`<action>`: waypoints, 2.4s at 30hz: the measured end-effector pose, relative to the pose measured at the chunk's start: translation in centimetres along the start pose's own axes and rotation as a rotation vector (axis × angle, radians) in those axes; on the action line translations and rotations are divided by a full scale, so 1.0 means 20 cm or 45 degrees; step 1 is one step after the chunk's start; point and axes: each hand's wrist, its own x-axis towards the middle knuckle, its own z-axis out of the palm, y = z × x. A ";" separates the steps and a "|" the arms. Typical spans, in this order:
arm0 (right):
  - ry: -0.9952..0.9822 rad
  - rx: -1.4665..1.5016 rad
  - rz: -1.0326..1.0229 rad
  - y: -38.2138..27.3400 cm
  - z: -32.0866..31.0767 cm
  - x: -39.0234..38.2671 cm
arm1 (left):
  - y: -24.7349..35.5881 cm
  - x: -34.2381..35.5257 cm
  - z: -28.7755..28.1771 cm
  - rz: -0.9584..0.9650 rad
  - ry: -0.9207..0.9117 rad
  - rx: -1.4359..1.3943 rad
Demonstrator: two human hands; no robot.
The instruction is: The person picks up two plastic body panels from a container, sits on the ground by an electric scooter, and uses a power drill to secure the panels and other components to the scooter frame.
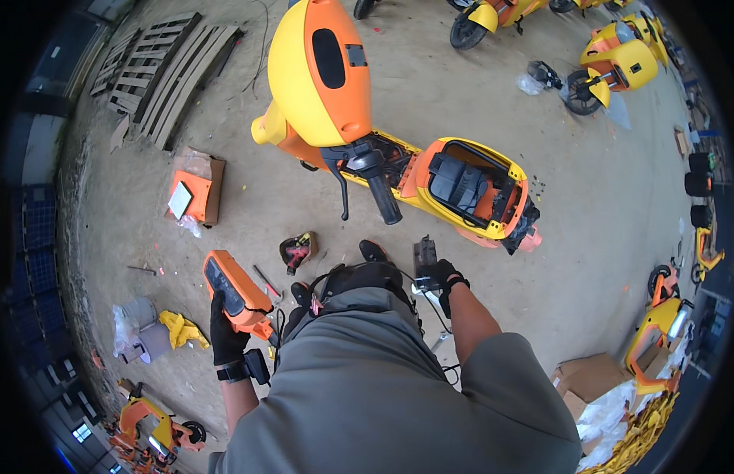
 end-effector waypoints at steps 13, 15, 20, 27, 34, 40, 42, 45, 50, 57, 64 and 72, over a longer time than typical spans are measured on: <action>0.177 0.044 -0.084 -0.16 0.47 -0.16 | -0.44 0.00 -0.71 0.072 0.005 -0.147; 0.312 -0.068 -0.117 -0.19 0.57 -0.24 | -0.55 -0.03 -0.85 0.216 0.058 0.151; 0.454 -0.603 -0.193 -0.42 0.66 -0.51 | -0.79 -0.05 -1.04 0.093 0.128 0.101; 0.308 -0.214 -0.592 -0.81 0.68 -0.80 | -0.87 0.20 -0.99 -0.533 0.087 -1.416; -0.027 0.285 -0.440 -1.36 0.96 -0.66 | -0.95 0.51 -0.66 -0.586 0.123 -1.375; -0.789 0.825 -0.251 -1.52 1.28 -0.08 | -1.13 0.64 -0.29 -0.718 0.420 -1.554; -0.823 0.737 -0.216 -1.58 1.38 0.01 | -1.16 0.66 -0.23 -0.739 0.443 -1.553; -0.834 0.560 -0.206 -1.61 1.46 0.17 | -1.31 0.73 -0.14 -0.712 0.487 -1.465; -0.715 0.303 -0.233 -1.50 1.56 0.53 | -1.79 0.76 0.03 -0.814 0.525 -1.268; -0.733 0.150 -0.069 -1.37 1.76 1.01 | -2.37 0.76 0.02 -0.771 0.794 -1.373; -0.657 -0.072 -0.268 -1.31 2.03 1.38 | -2.65 0.98 -0.03 -0.774 0.874 -1.244; -0.542 -0.025 -0.360 -1.45 2.15 1.75 | -2.83 1.43 0.04 -0.733 0.814 -1.048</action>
